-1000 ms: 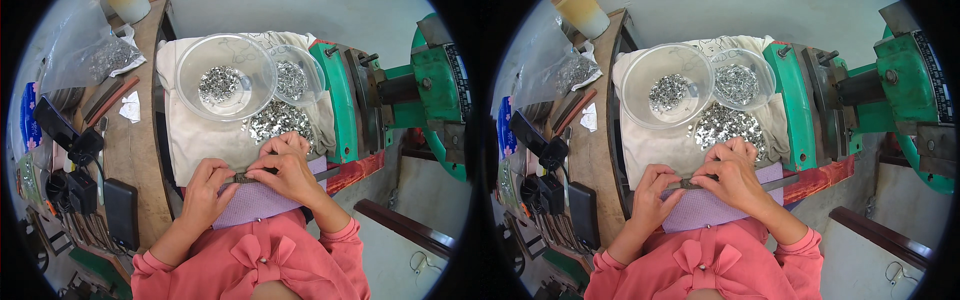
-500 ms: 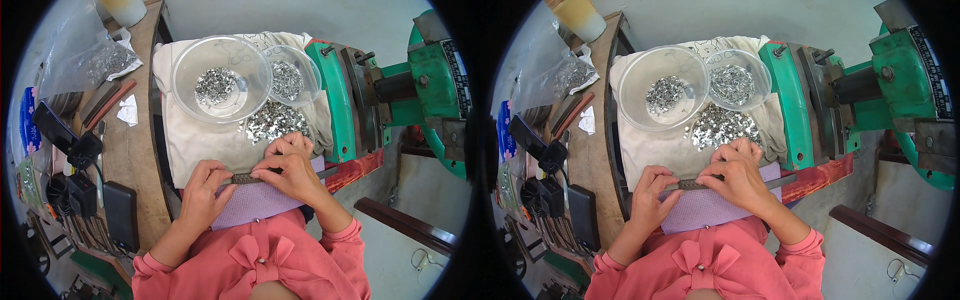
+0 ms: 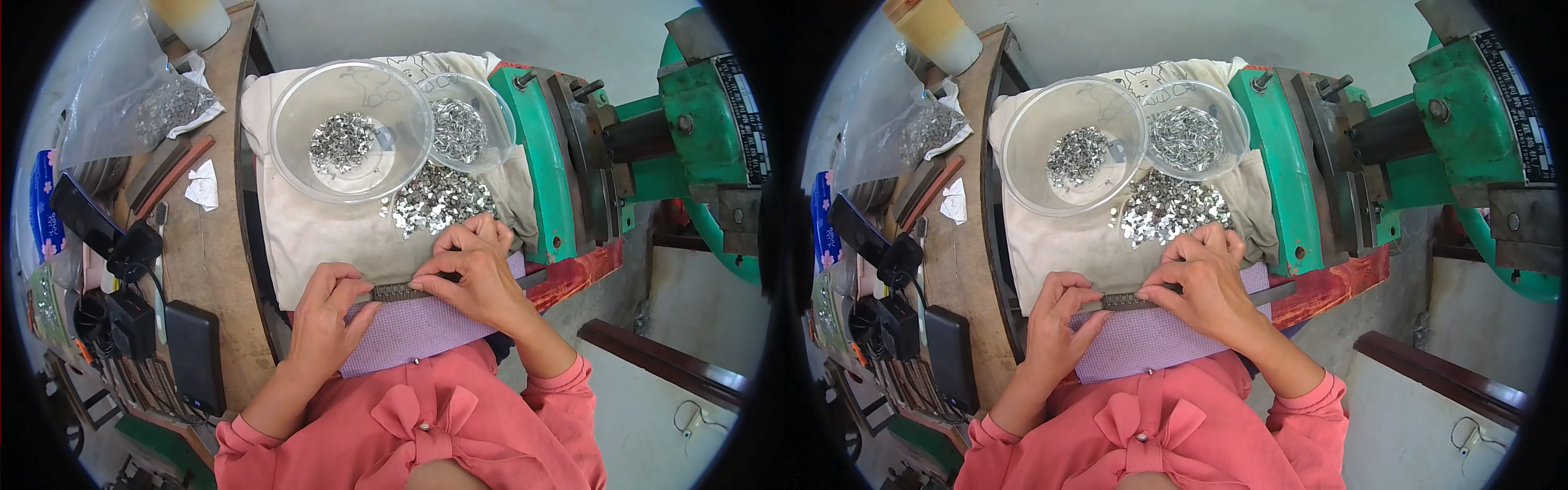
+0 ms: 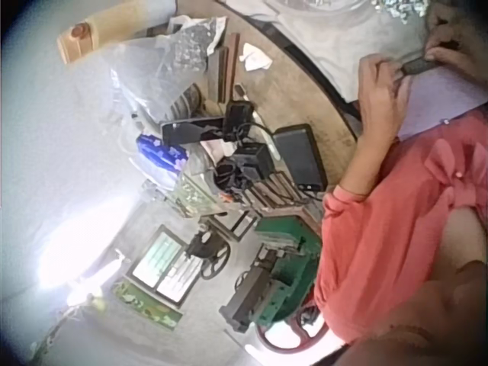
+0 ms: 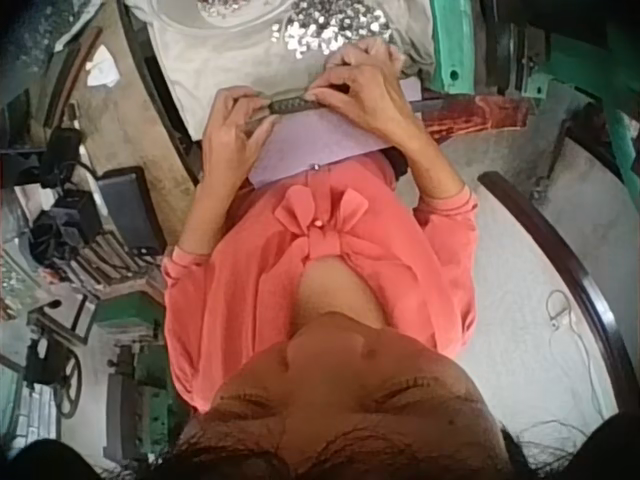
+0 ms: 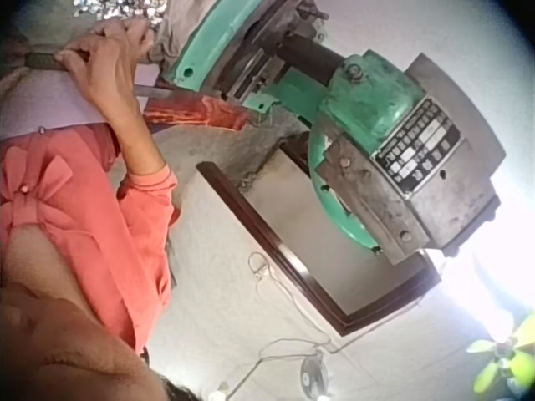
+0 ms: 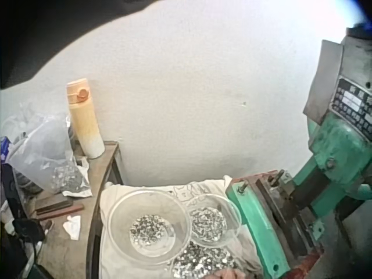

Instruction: The person places small silver metal pieces into a long metal tray with slots. They then insert the tray into a green press machine and operate the lever to process the parts. The person removes the tray and repeats the process of filling and pressing.

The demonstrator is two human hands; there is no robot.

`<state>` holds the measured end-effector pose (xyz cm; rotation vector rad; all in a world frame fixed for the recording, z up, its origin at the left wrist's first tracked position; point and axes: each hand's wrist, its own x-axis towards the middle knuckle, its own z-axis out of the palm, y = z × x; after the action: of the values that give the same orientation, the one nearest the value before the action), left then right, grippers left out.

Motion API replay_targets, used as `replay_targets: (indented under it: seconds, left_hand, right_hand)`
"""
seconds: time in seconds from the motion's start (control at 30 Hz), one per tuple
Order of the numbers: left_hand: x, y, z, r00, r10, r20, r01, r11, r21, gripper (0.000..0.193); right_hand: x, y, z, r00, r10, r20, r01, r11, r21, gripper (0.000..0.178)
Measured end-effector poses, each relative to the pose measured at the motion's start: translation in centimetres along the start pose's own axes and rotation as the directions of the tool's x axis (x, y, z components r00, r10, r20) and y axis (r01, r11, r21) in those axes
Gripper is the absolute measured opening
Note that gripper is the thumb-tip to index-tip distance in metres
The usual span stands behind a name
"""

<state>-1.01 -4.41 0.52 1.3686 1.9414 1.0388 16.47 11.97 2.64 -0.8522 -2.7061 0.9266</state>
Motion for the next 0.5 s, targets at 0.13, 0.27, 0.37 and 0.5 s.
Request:
replay_targets:
  seconds: [0.13, 0.27, 0.37, 0.5]
  left_hand:
    - [0.02, -0.06, 0.00, 1.000, 0.009, -0.002, -0.009, 1.000, 0.004, 0.028]
    - [0.02, 0.04, 0.00, 1.000, -0.007, 0.001, 0.007, 1.000, -0.006, 0.028]
    - [0.04, -0.04, 0.06, 1.000, 0.005, -0.003, -0.005, 1.000, -0.001, 0.028]
    - [-0.05, -0.08, 0.06, 1.000, 0.000, -0.004, 0.000, 1.000, -0.007, 0.028]
  right_hand:
    - [-0.10, 0.23, -0.32, 1.000, -0.002, 0.021, 0.003, 1.000, -0.005, 0.015]
    - [-0.06, 0.22, -0.40, 1.000, -0.020, 0.008, 0.020, 1.000, -0.010, 0.014]
    - [0.18, 0.00, 0.03, 0.998, -0.058, -0.004, 0.058, 0.998, -0.022, 0.015]
    - [-0.23, 0.44, -0.73, 1.000, -0.005, 0.025, 0.006, 1.000, -0.027, 0.015]
